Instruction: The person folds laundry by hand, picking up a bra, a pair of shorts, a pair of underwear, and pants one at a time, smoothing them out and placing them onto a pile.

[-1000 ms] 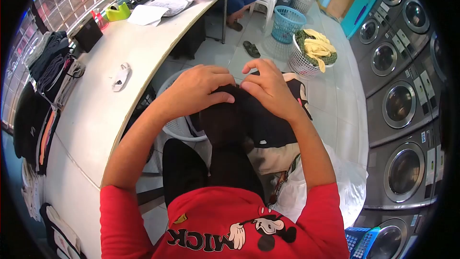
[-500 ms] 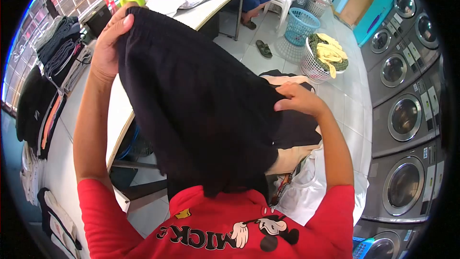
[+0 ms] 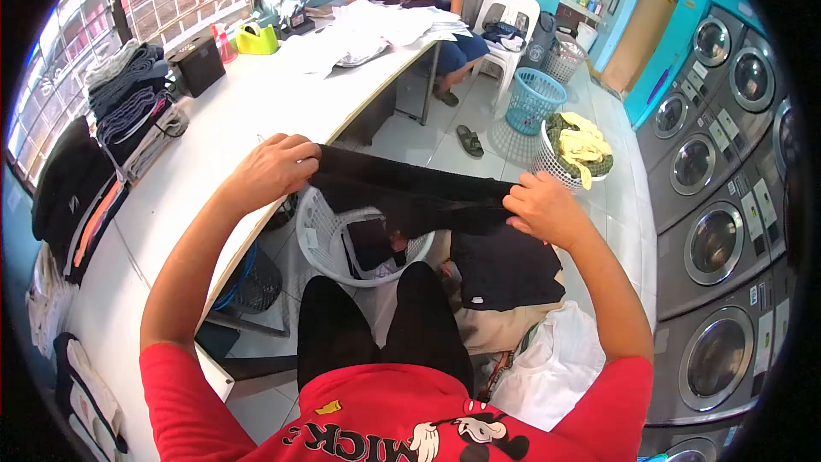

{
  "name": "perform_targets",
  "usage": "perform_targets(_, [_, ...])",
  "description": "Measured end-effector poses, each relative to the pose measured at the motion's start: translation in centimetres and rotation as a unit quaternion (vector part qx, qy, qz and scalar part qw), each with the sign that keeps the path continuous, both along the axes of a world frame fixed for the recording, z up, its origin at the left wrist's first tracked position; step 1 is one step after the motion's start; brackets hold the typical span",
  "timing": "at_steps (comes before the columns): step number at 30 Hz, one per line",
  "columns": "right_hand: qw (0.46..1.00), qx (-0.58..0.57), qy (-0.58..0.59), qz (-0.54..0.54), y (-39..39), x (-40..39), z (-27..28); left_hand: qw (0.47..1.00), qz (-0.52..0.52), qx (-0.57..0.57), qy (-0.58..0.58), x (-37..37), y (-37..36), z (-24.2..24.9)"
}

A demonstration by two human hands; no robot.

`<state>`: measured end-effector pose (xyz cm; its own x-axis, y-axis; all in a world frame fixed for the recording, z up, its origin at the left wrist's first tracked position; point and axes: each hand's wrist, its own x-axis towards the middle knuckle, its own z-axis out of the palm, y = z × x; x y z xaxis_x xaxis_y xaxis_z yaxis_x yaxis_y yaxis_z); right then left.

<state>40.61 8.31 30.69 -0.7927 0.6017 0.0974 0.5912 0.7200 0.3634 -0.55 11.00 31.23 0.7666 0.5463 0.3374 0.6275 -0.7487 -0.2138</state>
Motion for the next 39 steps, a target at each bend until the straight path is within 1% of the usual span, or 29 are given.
perform_targets(2, [1.000, 0.017, -0.022, 0.001, 0.1, 0.3, -0.9, 0.999, 0.013, -0.003, 0.046, 0.6, -0.4, 0.2])
perform_targets(4, [0.999, 0.030, -0.044, 0.000, -0.3, 0.2, -1.2, 0.999, 0.001, 0.023, 0.039, 1.0, -0.5, 0.0])
perform_targets(6, [0.993, 0.030, -0.015, 0.112, -1.0, -0.1, -0.5, 0.998, -0.011, 0.050, 0.031, 1.0, -0.3, -0.2])
perform_targets(10, [0.995, -0.087, 0.010, 0.051, -0.8, 1.0, -1.5, 0.997, -0.049, 0.058, 0.031, 0.7, 0.4, -0.6])
perform_targets(11, [0.995, -0.090, 0.011, 0.049, -0.7, 1.5, -1.2, 0.997, -0.056, 0.053, 0.031, 0.7, 0.4, -0.6])
perform_targets(13, [0.986, -0.097, 0.124, -0.048, -0.9, 2.5, 0.2, 0.998, -0.053, 0.031, 0.034, 0.5, 0.0, -0.6])
perform_targets(14, [0.978, -0.118, 0.171, -0.029, -0.8, 3.0, 0.9, 0.998, -0.062, 0.012, -0.008, 0.2, -0.2, -0.8])
perform_targets(15, [0.978, -0.116, 0.171, -0.031, -0.9, 3.2, 1.2, 0.996, -0.071, -0.007, -0.051, 0.2, -0.3, -0.9])
perform_targets(17, [0.921, -0.202, 0.305, -0.135, -1.3, 3.6, 1.6, 0.993, -0.063, 0.037, -0.092, 1.3, -1.1, -0.2])
perform_targets(18, [0.892, -0.225, 0.373, -0.120, -1.1, 4.2, 0.8, 0.985, -0.047, -0.035, -0.165, 1.6, -1.3, 0.0])
perform_targets(19, [0.892, -0.224, 0.374, -0.119, -1.3, 4.1, 0.9, 0.966, -0.030, -0.107, -0.235, 1.7, -1.3, 0.1])
perform_targets(21, [0.863, -0.178, 0.468, -0.063, -2.2, 3.4, 1.1, 0.957, -0.049, -0.118, -0.261, 1.4, -0.8, -0.6])
perform_targets(22, [0.863, -0.178, 0.468, -0.062, -2.9, 3.0, 1.5, 0.905, -0.023, -0.217, -0.365, 1.1, -1.0, -1.2])
perform_targets(23, [0.851, -0.153, 0.497, -0.076, -3.9, 2.7, 2.0, 0.832, 0.002, -0.312, -0.459, 0.7, -1.1, -1.6])
perform_targets(24, [0.836, -0.128, 0.525, -0.092, -4.7, 2.5, 2.1, 0.820, -0.010, -0.314, -0.479, 0.4, -1.3, -2.0])
perform_targets(25, [0.836, -0.130, 0.525, -0.096, -5.1, 2.9, 1.9, 0.751, -0.039, -0.350, -0.558, 0.8, -1.7, -2.1])
perform_targets(27, [0.749, -0.221, 0.610, -0.138, -5.7, 4.1, 1.7, 0.711, -0.055, -0.390, -0.583, 1.3, -2.4, -1.1])
perform_targets(28, [0.755, -0.260, 0.585, -0.140, -5.4, 4.9, 1.3, 0.710, -0.055, -0.392, -0.582, 1.6, -2.5, -0.7])
perform_targets(29, [0.755, -0.261, 0.585, -0.142, -4.9, 5.1, 0.9, 0.675, -0.031, -0.428, -0.600, 2.1, -2.5, -0.2])
perform_targets(30, [0.732, -0.291, 0.599, -0.147, -4.2, 5.0, 0.5, 0.638, -0.006, -0.462, -0.616, 2.7, -2.4, 0.1])
perform_targets(31, [0.707, -0.321, 0.611, -0.153, -3.4, 4.9, 0.1, 0.637, -0.006, -0.463, -0.616, 3.5, -2.0, 0.2])
perform_targets(32, [0.661, -0.326, 0.652, -0.181, -2.4, 4.3, -0.6, 0.624, 0.056, -0.477, -0.617, 4.3, -1.5, 0.3])
perform_targets(33, [0.660, -0.328, 0.651, -0.183, -1.1, 4.0, -1.8, 0.607, 0.120, -0.489, -0.614, 4.7, -0.8, 0.1])
perform_targets(34, [0.618, -0.327, 0.687, -0.198, 0.3, 3.7, -3.1, 0.625, 0.098, -0.491, -0.599, 4.0, 1.2, -2.2])
perform_targets(35, [0.573, -0.327, 0.720, -0.214, 0.8, 2.9, -3.5, 0.622, 0.102, -0.494, -0.598, 4.6, 1.0, -2.1])
perform_targets(36, [0.571, -0.328, 0.720, -0.217, 1.2, 2.0, -3.7, 0.685, 0.105, -0.457, -0.558, 5.8, 1.0, -2.0])
perform_targets(37, [0.625, -0.249, 0.717, -0.182, 1.0, 0.1, -3.2, 0.742, 0.107, -0.418, -0.513, 7.3, 0.7, -1.8])
perform_targets(38, [0.672, -0.168, 0.706, -0.147, 0.6, -2.0, -2.6, 0.776, 0.085, -0.374, -0.502, 8.9, 0.0, -1.6])
perform_targets(39, [0.653, -0.202, 0.703, -0.198, -0.8, -4.2, -0.6, 0.806, 0.062, -0.327, -0.489, 10.5, -1.1, -1.1])
